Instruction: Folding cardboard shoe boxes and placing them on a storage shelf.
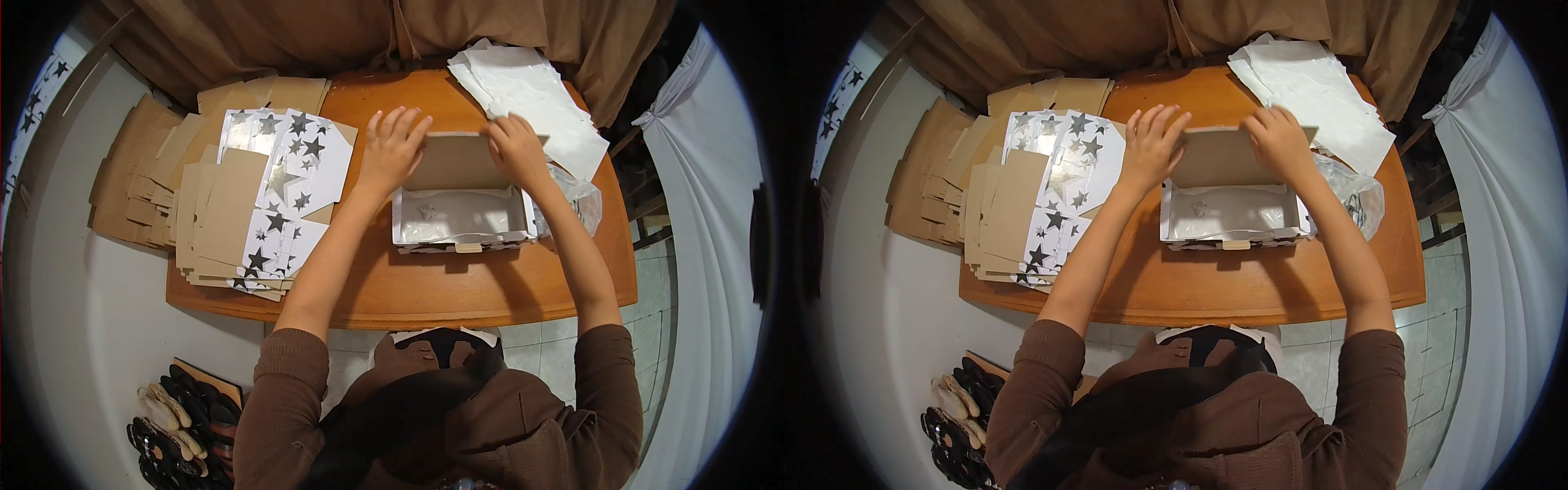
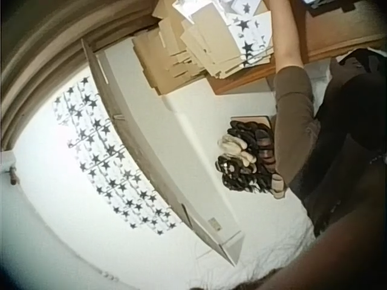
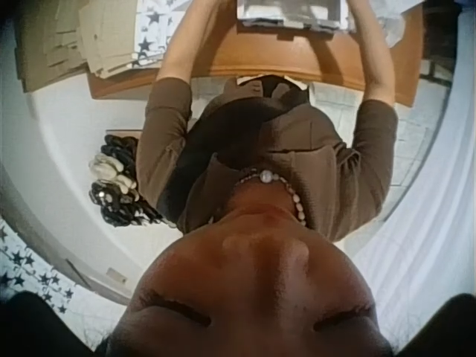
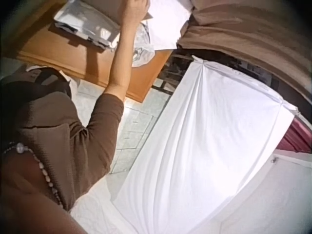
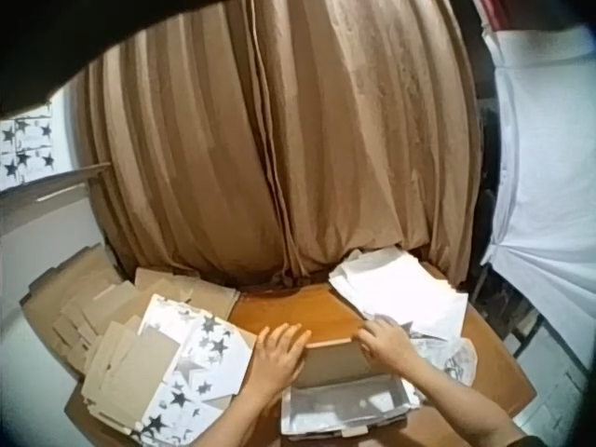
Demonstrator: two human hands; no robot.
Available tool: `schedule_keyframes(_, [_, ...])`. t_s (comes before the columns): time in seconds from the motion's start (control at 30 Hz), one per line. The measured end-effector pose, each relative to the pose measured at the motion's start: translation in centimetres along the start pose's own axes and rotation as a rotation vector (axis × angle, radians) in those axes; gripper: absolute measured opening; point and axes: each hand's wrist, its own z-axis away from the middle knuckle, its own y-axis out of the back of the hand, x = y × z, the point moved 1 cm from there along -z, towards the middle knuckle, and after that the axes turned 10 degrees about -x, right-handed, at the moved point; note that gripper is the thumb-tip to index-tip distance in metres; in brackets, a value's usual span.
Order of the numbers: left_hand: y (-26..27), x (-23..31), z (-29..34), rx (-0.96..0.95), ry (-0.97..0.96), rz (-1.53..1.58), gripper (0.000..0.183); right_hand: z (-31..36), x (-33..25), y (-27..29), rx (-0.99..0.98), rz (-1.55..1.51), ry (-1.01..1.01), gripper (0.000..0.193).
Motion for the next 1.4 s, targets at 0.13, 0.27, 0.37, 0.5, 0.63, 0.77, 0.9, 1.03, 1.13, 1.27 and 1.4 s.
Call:
schedule_keyframes(0.13, [1.3,1.0,2.0,-0.071,-0.211,0.087,0.035,4.5,-2.7,1.8,-0.126,-0.084,0.140,0.017])
schedule_keyframes(0.27, [0.8,2.3,4.6,-0.183,-0.235,0.222,0.031,7.3,-4.6,2.6,-0.284,-0.300,0.123,0.022])
schedule_keyframes(0.37, [0.1,3.0,6.1,-0.179,-0.269,0.294,0.026,8.5,-4.6,2.3,-0.346,-0.383,0.015,0.032])
schedule_keyframes(0.5, [-1.3,4.0,8.0,-0.182,-0.294,0.346,0.032,10.3,-4.9,1.2,-0.458,-0.393,-0.046,0.041])
schedule_keyframes(0.63, [-1.5,4.3,8.7,-0.191,-0.279,0.343,0.035,11.3,-5.4,-0.3,-0.386,-0.272,-0.035,0.042])
schedule_keyframes(0.77, [-2.0,4.7,9.4,-0.218,-0.253,0.351,0.035,12.0,-5.8,-1.4,-0.339,-0.120,0.002,0.041])
schedule_keyframes(0.9, [-2.0,5.1,9.6,-0.261,-0.247,0.346,0.036,12.5,-6.1,-1.9,-0.314,-0.075,0.002,0.042])
schedule_keyframes(1.03, [-1.3,5.7,10.0,-0.313,-0.202,0.412,0.044,12.8,-6.1,-2.1,-0.303,-0.091,-0.010,0.042])
schedule_keyframes(1.13, [-1.0,6.3,9.8,-0.349,-0.170,0.464,0.042,12.8,-6.1,-2.0,-0.319,-0.166,-0.032,0.042])
schedule_keyframes(1.27, [-1.8,6.3,10.3,-0.338,-0.147,0.463,0.036,12.7,-6.0,-1.8,-0.335,-0.215,-0.036,0.042])
schedule_keyframes(1.4, [-2.3,6.5,10.5,-0.342,-0.147,0.489,0.034,13.2,-5.6,-2.0,-0.360,-0.222,-0.024,0.043])
